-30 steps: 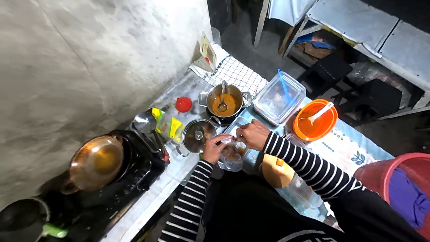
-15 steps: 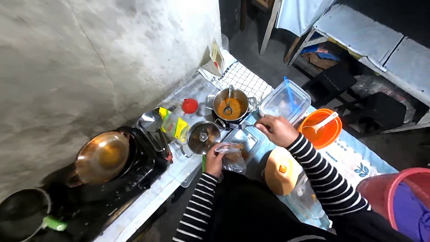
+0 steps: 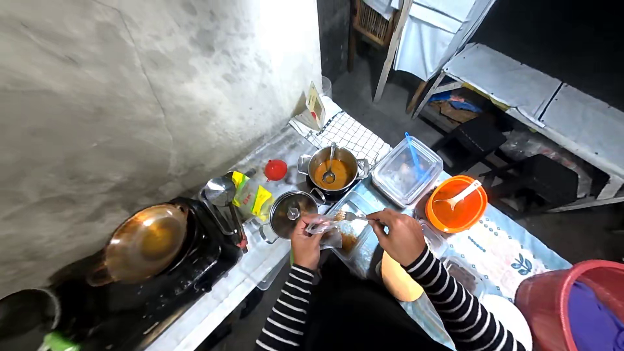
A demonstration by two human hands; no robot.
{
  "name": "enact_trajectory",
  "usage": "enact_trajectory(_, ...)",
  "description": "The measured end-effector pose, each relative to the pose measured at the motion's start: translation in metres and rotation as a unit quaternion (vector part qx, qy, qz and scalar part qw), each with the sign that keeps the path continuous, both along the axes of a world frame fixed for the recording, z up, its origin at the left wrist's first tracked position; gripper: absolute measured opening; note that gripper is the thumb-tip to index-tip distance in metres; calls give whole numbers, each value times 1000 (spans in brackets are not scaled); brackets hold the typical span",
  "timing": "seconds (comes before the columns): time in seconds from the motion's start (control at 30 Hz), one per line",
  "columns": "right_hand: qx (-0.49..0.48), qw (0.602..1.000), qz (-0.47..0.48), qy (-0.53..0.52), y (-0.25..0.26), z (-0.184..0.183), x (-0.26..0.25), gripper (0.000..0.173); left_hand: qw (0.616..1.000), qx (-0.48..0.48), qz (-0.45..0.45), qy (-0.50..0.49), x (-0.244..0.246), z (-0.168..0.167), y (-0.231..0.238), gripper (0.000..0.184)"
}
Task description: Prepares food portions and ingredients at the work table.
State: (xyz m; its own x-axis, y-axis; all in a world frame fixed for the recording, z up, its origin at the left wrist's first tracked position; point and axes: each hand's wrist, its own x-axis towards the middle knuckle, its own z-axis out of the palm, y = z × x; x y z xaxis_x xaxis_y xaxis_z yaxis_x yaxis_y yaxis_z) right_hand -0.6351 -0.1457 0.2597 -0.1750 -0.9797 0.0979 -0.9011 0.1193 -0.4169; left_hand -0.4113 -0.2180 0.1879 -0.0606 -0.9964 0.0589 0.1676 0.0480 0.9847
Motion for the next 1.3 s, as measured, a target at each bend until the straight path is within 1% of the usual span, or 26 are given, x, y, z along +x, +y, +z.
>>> enact_trajectory(0.1,-53,998,4,39,5,7,7,25,999,30,-2,19,-5,1,3,21)
enact_trajectory(0.17,-81,994,23,66,5,10,10,25,998,45,-17,35,-7,1,5,28)
enact_trajectory(0.23,-103,988,51,100,1,13,9,25,997,40,-52,49,-6,-3,5,34)
enact_trajectory(0.33,-131,968,137,163,-11,24,4,24,990,20,-132,54,-7,2,3,42)
enact_trajectory(0.43,-147,932,261,205,-25,46,-1,21,978,-7,-205,38,-7,14,0,44)
enact_trajectory(0.47,-158,924,278,212,-27,55,-3,22,975,-23,-217,43,-6,17,0,44)
enact_trajectory(0.53,-187,923,263,212,-28,79,-9,21,973,-66,-211,59,-1,26,-1,44)
enact_trajectory(0.6,-209,932,221,198,-27,99,-17,22,981,-84,-166,57,5,28,0,39)
enact_trajectory(0.67,-198,943,185,195,-27,96,-22,25,992,-48,-110,46,11,14,3,31)
enact_trajectory(0.73,-162,955,166,185,-30,77,-22,27,994,-50,-95,31,13,11,7,27)
enact_trajectory(0.8,-124,974,142,130,-28,56,-17,26,995,-53,-83,24,11,9,10,26)
enact_trajectory(0.87,-76,991,113,18,-25,35,-8,25,994,-59,-88,33,14,6,12,27)
enact_trajectory(0.93,-29,991,96,-91,-24,15,-1,26,993,-65,-95,38,14,6,15,29)
enact_trajectory(1.03,-7,986,87,-141,-23,-4,7,26,991,-63,-112,48,11,9,18,34)
enact_trajectory(1.13,8,972,78,-222,-25,-9,16,33,990,-52,-122,55,7,11,20,36)
enact_trajectory(1.2,48,952,63,-295,-33,-13,20,38,989,-49,-126,58,4,9,19,37)
enact_trajectory(1.23,73,941,60,-324,-39,-15,21,38,988,-51,-131,59,3,9,18,38)
enact_trajectory(1.3,89,927,69,-358,-49,-19,21,32,988,-51,-135,62,2,10,17,39)
